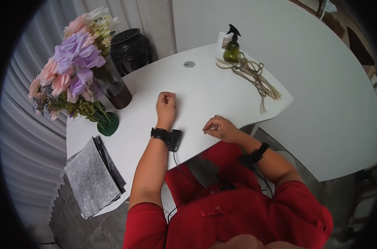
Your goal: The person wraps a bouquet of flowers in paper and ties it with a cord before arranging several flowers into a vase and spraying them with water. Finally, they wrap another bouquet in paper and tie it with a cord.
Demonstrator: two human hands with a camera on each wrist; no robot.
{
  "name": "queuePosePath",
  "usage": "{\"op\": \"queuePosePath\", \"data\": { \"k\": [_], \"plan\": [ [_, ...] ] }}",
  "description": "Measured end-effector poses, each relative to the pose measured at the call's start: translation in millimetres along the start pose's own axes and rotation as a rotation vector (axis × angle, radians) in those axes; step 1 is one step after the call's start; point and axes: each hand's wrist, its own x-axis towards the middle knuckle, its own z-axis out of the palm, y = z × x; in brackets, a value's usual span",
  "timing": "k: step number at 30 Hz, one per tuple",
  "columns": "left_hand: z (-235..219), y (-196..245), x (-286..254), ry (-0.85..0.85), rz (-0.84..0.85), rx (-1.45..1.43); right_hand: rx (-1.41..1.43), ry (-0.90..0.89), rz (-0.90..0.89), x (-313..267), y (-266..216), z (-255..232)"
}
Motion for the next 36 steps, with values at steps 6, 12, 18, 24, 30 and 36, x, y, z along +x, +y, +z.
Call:
{"op": "queuePosePath", "data": {
  "k": [6, 12, 18, 24, 30, 36],
  "plan": [
    [6.9, 6.0, -5.8, -0.103, 0.377, 0.753, 0.346, 0.015, 0.132, -98.0, 32.4, -14.6],
    [9.9, -9.9, 1.5, -0.304, 0.49, 1.133, 0.093, 0.233, 0.711, -220.1, 140.2, -55.1],
    [2.5, -19.4, 8.5, -0.317, 0.339, 0.884, 0.007, 1.074, 0.827, -361.2, 229.0, -70.5],
    [-1.2, -19.6, 10.1, -0.353, 0.194, 0.663, -0.387, 1.221, 1.042, -464.1, 250.8, -78.6],
    [0.2, -21.9, 8.7, -0.329, 0.102, 0.546, -0.558, 1.231, 1.222, -496.7, 248.9, -66.4],
    [1.3, -18.6, 7.1, -0.268, 0.24, 0.706, -0.328, 1.376, 0.893, -412.9, 245.1, -88.7]
  ]
}}
